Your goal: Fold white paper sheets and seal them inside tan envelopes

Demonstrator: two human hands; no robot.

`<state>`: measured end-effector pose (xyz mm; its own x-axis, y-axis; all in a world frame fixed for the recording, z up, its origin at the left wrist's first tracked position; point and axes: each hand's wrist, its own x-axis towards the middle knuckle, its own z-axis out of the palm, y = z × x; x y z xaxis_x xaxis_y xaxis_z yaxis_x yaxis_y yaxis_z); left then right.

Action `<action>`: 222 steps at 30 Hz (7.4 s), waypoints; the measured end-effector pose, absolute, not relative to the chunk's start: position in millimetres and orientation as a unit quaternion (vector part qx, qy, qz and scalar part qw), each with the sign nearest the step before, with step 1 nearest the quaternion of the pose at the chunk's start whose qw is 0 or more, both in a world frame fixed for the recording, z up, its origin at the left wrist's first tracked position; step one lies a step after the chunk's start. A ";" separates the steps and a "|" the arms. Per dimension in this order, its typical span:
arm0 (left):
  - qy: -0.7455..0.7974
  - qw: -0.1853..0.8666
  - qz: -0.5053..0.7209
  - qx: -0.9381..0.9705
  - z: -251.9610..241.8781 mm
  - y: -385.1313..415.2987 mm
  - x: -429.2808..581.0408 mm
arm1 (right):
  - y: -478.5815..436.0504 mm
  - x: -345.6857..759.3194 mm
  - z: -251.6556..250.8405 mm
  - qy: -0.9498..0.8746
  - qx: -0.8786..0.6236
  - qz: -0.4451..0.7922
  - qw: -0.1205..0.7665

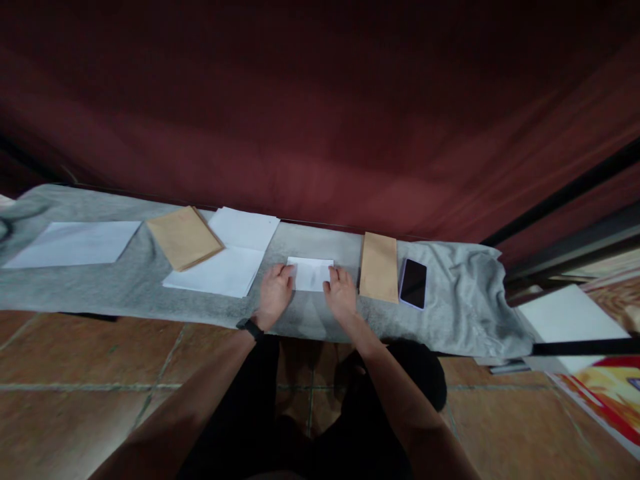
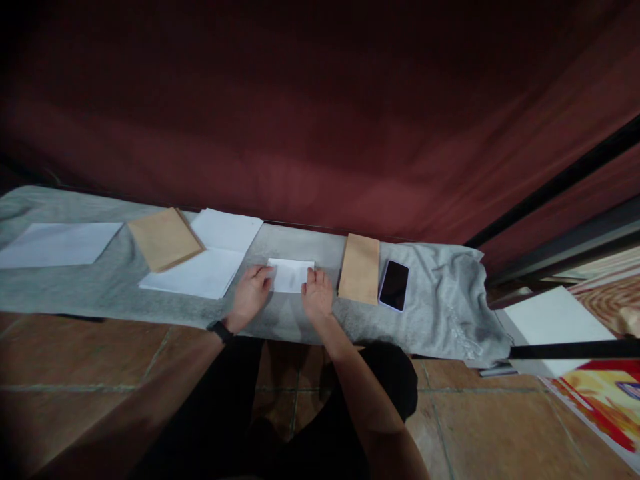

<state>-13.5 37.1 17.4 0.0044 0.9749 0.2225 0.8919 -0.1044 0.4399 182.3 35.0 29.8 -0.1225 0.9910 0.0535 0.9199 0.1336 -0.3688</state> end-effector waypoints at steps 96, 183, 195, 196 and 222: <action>0.610 0.008 0.095 0.787 5.7 10.9 8.3 | 16.6 177.2 -6.1 -0.800 -0.579 0.092 0.127; 0.539 0.022 0.105 0.836 0.1 45.0 14.1 | 31.9 178.8 -6.6 -0.804 -0.576 0.061 0.135; 0.610 0.022 0.098 0.786 1.4 44.8 -17.4 | 32.0 187.8 -11.3 -0.783 -0.601 0.029 0.160; 0.616 0.022 0.099 0.782 1.2 44.5 -18.7 | 31.7 188.3 -11.5 -0.780 -0.604 0.027 0.161; 0.499 0.056 0.093 0.860 -1.3 65.3 36.9 | 29.1 183.9 -0.5 -0.768 -0.626 0.056 0.126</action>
<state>36.9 65.3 -1.3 0.4842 0.8688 0.1037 0.8478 -0.4952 0.1899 183.9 29.1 -0.5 -0.1847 0.9750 0.1237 0.9470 0.2102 -0.2427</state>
